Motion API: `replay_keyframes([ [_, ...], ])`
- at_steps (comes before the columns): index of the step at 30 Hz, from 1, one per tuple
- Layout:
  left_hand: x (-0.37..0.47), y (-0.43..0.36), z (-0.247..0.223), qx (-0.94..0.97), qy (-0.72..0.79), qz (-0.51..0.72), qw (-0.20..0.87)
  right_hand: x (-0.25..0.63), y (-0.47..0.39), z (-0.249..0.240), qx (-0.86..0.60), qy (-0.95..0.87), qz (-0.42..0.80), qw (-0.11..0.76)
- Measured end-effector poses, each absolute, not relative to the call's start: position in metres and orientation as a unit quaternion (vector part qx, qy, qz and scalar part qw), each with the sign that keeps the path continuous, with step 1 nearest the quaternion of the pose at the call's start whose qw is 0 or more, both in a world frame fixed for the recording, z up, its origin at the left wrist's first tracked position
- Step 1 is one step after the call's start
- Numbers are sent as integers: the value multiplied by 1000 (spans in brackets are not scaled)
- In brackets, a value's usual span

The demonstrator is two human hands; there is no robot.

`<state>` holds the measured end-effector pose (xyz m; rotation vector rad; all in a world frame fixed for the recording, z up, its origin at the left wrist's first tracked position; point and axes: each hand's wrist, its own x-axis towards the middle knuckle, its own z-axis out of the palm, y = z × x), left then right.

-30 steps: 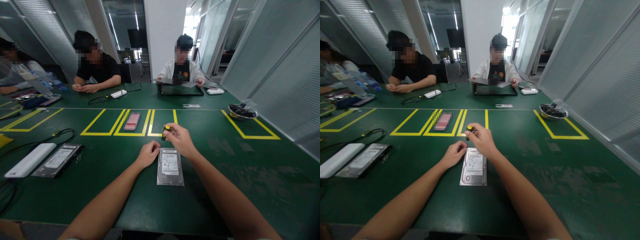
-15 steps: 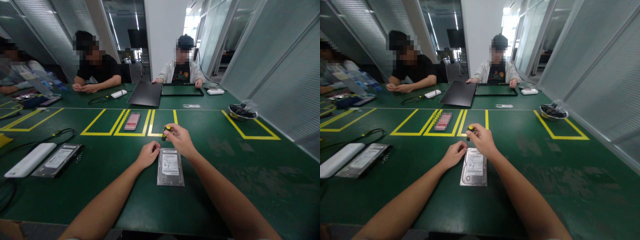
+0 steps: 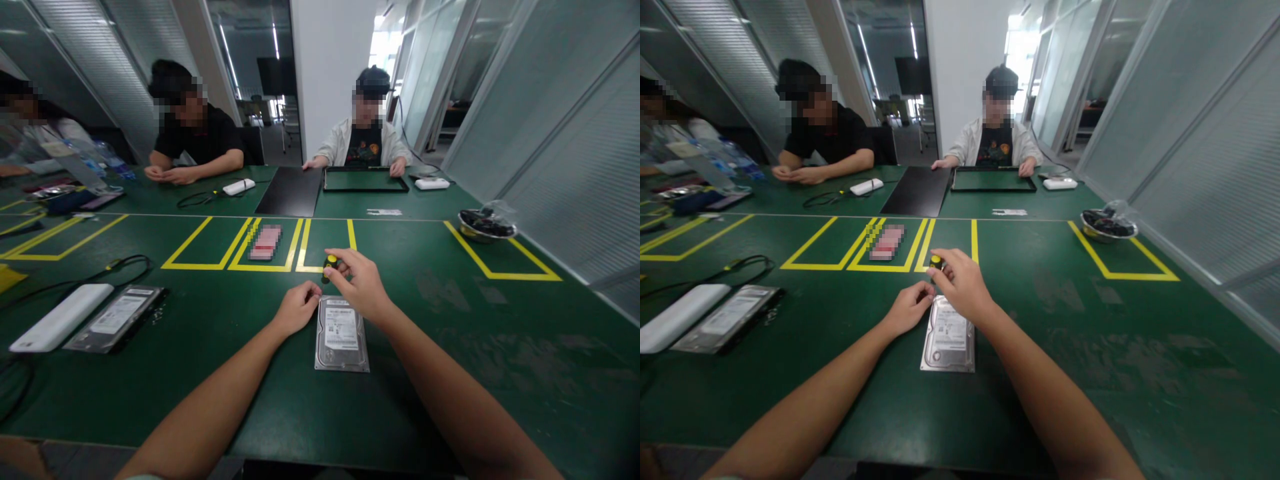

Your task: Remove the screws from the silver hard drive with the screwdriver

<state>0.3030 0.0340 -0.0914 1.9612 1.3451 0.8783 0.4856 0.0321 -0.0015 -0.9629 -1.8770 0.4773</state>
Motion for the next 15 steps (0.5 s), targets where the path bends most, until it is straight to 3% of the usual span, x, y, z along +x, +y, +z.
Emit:
replay_keyframes([
  [10,305,29,-86,735,511,329,301,486,29,3,-376,-768,191,482],
  [15,305,22,-83,771,514,301,226,487,32,0,-372,-770,194,480],
])
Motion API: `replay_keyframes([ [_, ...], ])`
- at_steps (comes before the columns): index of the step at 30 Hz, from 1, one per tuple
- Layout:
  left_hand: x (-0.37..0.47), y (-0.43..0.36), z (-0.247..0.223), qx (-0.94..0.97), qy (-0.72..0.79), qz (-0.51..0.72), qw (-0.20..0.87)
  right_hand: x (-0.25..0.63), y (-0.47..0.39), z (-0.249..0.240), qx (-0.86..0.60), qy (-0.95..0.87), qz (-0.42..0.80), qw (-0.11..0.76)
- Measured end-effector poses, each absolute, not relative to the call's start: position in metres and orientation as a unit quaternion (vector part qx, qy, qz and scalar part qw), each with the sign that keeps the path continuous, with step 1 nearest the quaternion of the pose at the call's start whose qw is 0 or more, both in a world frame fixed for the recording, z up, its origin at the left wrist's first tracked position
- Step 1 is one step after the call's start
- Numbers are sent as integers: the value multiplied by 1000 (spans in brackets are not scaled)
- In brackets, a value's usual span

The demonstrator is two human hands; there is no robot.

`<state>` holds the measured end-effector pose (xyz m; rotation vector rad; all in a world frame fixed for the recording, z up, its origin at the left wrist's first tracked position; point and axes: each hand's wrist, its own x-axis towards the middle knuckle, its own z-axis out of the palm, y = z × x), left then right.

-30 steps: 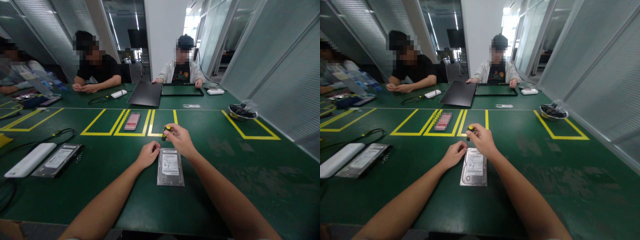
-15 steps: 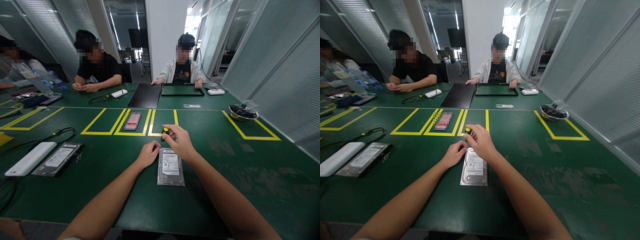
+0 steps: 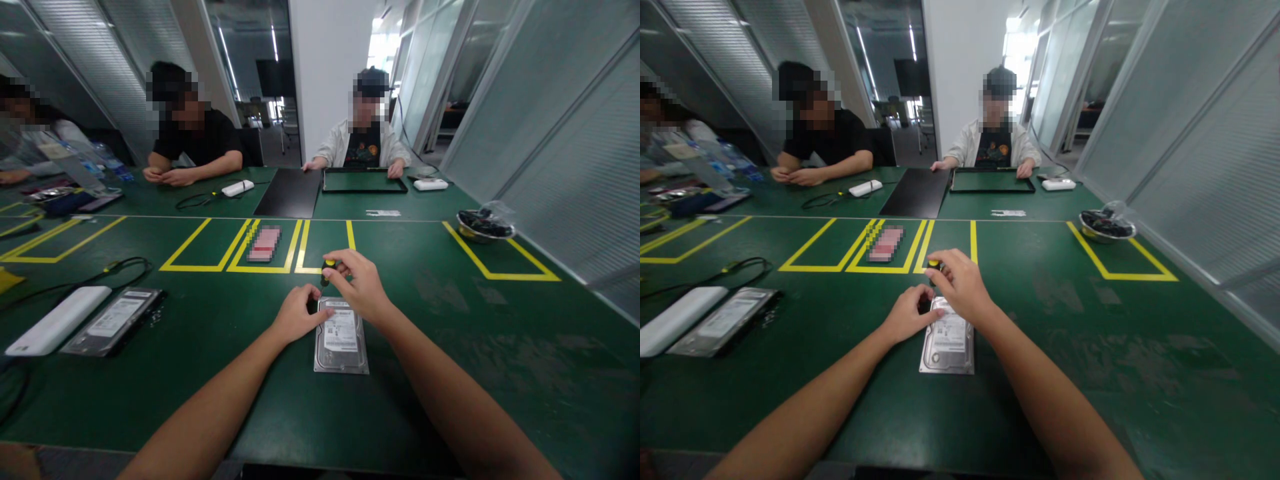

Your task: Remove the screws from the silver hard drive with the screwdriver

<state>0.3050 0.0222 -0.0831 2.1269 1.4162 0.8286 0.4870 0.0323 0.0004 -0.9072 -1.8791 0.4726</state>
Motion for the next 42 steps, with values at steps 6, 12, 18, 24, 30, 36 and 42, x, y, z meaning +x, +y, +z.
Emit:
replay_keyframes([
  [6,303,24,-84,777,522,275,219,487,32,2,-369,-769,210,479],
  [12,301,25,-85,776,517,271,238,487,30,5,-366,-773,209,473],
  [18,301,23,-84,776,516,270,244,486,26,8,-360,-771,206,484],
  [24,300,24,-84,775,515,266,252,486,26,8,-350,-772,205,490],
  [30,300,23,-83,775,516,263,252,486,27,7,-351,-775,192,489],
  [36,298,22,-82,772,517,265,257,485,27,7,-348,-774,196,492],
  [42,295,24,-85,770,513,273,263,484,25,8,-339,-782,191,487],
])
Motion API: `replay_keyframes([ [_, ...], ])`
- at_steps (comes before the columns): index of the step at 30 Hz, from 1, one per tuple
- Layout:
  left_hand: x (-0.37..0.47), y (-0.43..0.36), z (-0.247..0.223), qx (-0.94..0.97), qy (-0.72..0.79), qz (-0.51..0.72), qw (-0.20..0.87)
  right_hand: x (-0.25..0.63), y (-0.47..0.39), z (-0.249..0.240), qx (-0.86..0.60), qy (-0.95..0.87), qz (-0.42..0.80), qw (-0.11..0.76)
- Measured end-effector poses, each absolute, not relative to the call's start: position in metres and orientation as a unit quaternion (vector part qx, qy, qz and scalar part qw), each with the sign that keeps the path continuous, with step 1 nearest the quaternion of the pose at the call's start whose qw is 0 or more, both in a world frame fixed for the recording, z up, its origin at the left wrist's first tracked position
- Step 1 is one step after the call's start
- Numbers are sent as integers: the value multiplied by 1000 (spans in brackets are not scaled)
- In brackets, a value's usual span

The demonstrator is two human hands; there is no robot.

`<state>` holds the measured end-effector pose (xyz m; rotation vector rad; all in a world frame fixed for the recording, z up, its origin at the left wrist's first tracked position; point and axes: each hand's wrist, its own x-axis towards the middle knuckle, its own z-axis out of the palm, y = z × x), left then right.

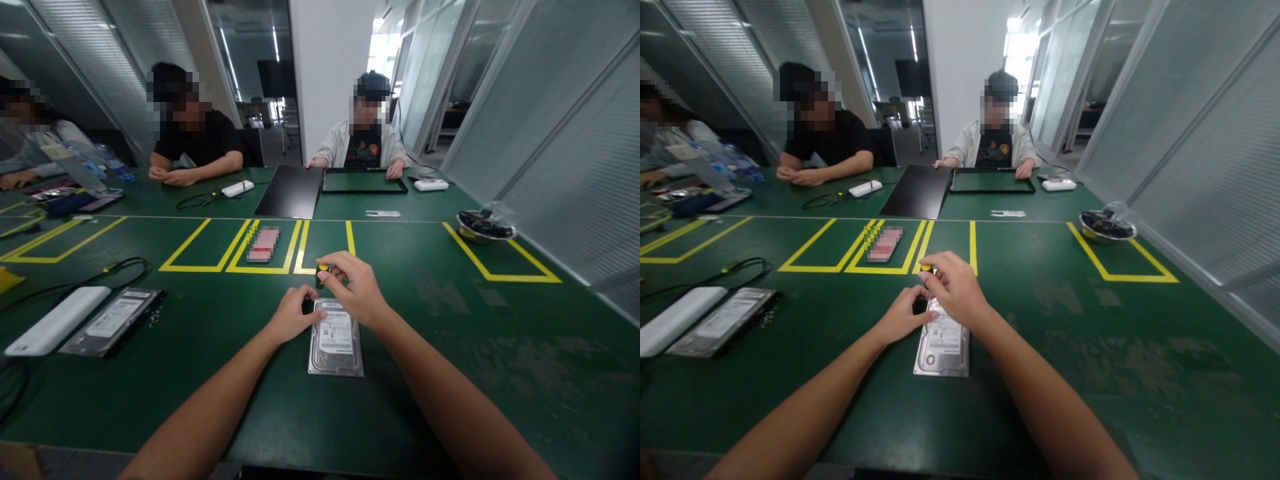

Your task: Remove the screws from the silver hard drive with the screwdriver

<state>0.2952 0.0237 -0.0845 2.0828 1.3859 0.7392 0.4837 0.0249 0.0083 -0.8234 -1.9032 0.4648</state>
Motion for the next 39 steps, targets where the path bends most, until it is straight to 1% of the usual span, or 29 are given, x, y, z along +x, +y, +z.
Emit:
replay_keyframes([
  [14,296,27,-85,756,529,292,253,482,31,4,-309,-801,132,496],
  [19,297,28,-85,756,526,300,247,483,32,0,-313,-788,144,511],
  [28,296,28,-87,739,522,321,278,484,32,3,-296,-798,129,510],
  [33,295,28,-89,725,526,329,297,483,31,3,-309,-795,118,509],
  [39,296,28,-88,727,524,334,294,483,29,3,-318,-788,119,513],
])
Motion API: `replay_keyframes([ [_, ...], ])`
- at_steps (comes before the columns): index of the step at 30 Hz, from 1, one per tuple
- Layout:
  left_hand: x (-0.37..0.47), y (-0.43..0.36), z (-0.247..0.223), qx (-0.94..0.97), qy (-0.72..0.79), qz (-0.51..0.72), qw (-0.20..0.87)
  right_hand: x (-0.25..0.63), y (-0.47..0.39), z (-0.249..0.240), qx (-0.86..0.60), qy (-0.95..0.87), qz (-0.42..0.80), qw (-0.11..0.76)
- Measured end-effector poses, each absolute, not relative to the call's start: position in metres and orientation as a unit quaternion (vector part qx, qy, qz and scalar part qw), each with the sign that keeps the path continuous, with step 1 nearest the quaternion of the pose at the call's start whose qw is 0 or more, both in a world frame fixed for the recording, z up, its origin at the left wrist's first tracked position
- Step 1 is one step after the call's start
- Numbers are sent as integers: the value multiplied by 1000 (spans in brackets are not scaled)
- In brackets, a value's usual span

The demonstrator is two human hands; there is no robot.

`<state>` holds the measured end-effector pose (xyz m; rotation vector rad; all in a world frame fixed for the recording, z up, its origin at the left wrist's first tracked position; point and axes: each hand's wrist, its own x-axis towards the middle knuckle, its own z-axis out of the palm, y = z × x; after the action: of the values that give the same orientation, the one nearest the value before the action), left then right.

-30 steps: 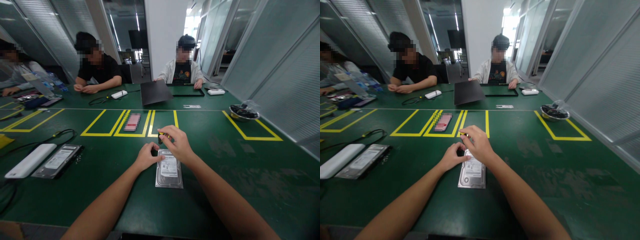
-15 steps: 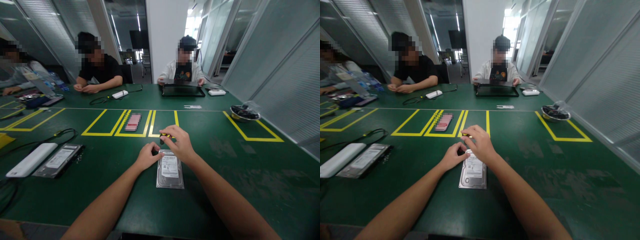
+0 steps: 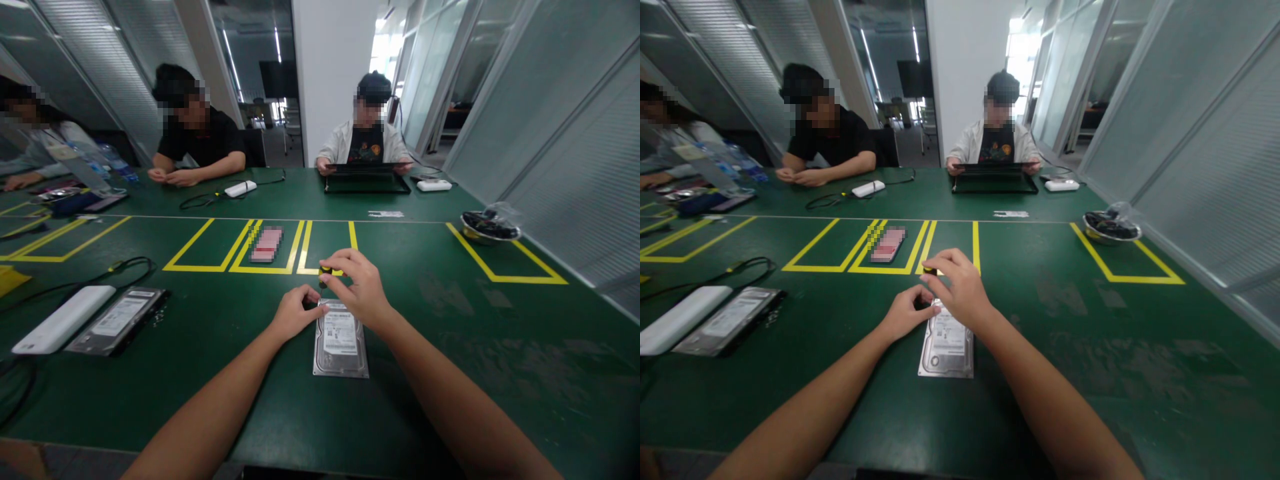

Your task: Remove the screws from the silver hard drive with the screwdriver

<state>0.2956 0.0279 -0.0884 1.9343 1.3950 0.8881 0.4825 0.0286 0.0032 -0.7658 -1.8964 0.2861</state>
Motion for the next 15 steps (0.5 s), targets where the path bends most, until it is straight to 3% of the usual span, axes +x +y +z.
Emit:
replay_keyframes([
  [15,296,28,-88,732,520,334,287,482,30,2,-307,-789,129,516],
])
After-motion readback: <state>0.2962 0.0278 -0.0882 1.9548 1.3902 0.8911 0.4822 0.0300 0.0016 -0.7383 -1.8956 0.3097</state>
